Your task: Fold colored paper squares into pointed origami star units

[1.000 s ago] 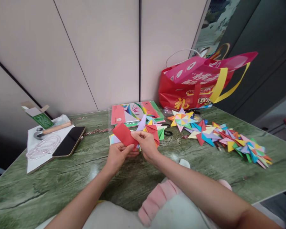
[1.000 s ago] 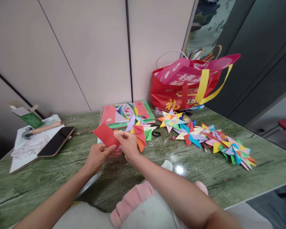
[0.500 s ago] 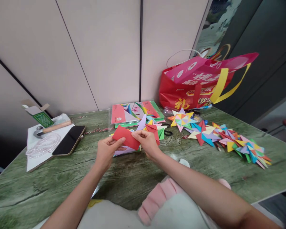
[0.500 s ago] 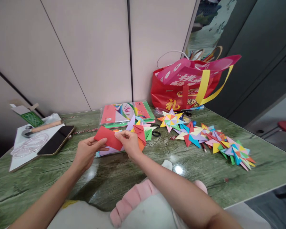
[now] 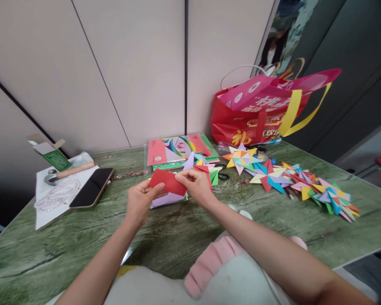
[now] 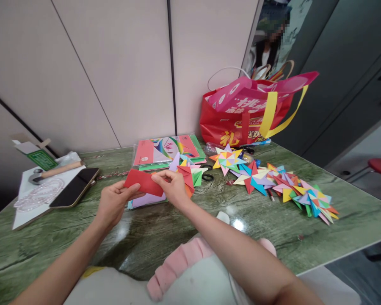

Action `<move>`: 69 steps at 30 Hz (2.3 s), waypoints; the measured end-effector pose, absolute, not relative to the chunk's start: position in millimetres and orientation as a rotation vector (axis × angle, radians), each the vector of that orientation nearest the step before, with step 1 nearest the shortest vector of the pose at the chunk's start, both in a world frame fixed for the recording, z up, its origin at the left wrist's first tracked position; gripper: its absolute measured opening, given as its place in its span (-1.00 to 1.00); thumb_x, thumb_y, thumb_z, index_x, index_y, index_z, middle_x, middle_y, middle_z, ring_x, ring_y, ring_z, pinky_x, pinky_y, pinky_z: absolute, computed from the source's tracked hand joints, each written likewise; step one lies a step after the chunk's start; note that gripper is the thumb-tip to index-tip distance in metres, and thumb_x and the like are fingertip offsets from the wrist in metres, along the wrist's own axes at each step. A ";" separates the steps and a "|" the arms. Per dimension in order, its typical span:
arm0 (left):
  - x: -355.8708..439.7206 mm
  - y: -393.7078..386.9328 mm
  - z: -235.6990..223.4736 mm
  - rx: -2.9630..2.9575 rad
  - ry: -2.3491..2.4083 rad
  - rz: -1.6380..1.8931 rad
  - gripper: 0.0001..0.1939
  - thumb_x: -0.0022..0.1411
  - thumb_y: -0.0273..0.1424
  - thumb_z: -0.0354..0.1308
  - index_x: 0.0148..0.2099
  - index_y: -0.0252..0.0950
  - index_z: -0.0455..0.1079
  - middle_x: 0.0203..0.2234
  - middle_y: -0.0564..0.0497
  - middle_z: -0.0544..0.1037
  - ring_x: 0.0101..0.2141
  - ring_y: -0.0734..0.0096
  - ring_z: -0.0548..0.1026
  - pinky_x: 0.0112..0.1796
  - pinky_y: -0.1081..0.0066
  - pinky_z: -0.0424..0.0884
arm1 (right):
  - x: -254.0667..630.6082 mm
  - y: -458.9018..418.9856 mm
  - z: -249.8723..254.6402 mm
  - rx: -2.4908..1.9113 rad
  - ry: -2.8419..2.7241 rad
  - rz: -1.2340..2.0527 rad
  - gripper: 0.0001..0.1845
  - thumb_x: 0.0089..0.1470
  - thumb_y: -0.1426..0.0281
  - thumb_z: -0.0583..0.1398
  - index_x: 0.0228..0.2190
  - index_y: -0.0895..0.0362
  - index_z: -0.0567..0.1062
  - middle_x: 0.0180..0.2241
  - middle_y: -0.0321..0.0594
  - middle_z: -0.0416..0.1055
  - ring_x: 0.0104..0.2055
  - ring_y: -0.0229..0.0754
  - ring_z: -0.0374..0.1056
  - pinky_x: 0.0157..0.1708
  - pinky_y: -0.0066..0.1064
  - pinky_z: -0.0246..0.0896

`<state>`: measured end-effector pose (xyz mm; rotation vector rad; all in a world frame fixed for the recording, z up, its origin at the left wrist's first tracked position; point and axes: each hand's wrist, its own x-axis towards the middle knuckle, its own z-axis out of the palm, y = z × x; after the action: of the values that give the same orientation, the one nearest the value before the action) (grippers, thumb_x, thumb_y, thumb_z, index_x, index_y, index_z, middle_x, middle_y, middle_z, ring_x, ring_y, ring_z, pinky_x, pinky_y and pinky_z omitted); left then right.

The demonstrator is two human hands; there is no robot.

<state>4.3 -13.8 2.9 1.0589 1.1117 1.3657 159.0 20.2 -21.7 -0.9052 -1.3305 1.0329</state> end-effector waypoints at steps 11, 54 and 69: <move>-5.3 -10.4 9.0 1.377 1.086 1.187 -0.21 -0.17 -0.40 0.32 0.15 -0.28 0.15 -0.38 -0.03 0.58 -0.42 0.34 0.52 -0.37 0.40 0.44 | 166.4 20.0 -13.5 -0.901 -1.611 0.904 -0.86 -0.08 0.36 0.19 -0.54 0.18 0.48 -0.50 -0.26 0.46 -0.43 -0.26 0.31 -0.39 -0.45 0.18; 4.7 -20.3 1.3 1.530 1.295 1.143 -0.66 -0.12 -0.35 0.26 -0.20 -0.25 0.51 -0.25 -0.06 0.57 -0.17 0.11 0.47 -0.10 0.21 0.33 | 168.4 9.1 -19.9 -1.126 -1.545 1.052 -0.30 -0.49 0.45 0.34 -0.17 0.11 0.31 -0.22 -0.23 0.35 -0.23 -0.14 0.33 -0.25 -0.30 0.25; 4.8 -18.5 1.8 1.380 1.277 1.272 -0.61 -0.18 -0.34 0.30 -0.20 -0.30 0.50 -0.34 -0.04 0.59 -0.37 0.30 0.51 -0.33 0.40 0.43 | 187.0 24.7 -19.1 -0.922 -1.356 1.293 -0.42 -0.43 0.54 0.27 -0.24 0.13 0.27 -0.57 -0.42 0.38 -0.57 -0.33 0.35 -0.51 -0.47 0.31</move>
<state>4.8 -18.5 1.8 1.3799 1.2767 1.2718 187.0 24.7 -19.1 -0.9218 -1.3557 1.2933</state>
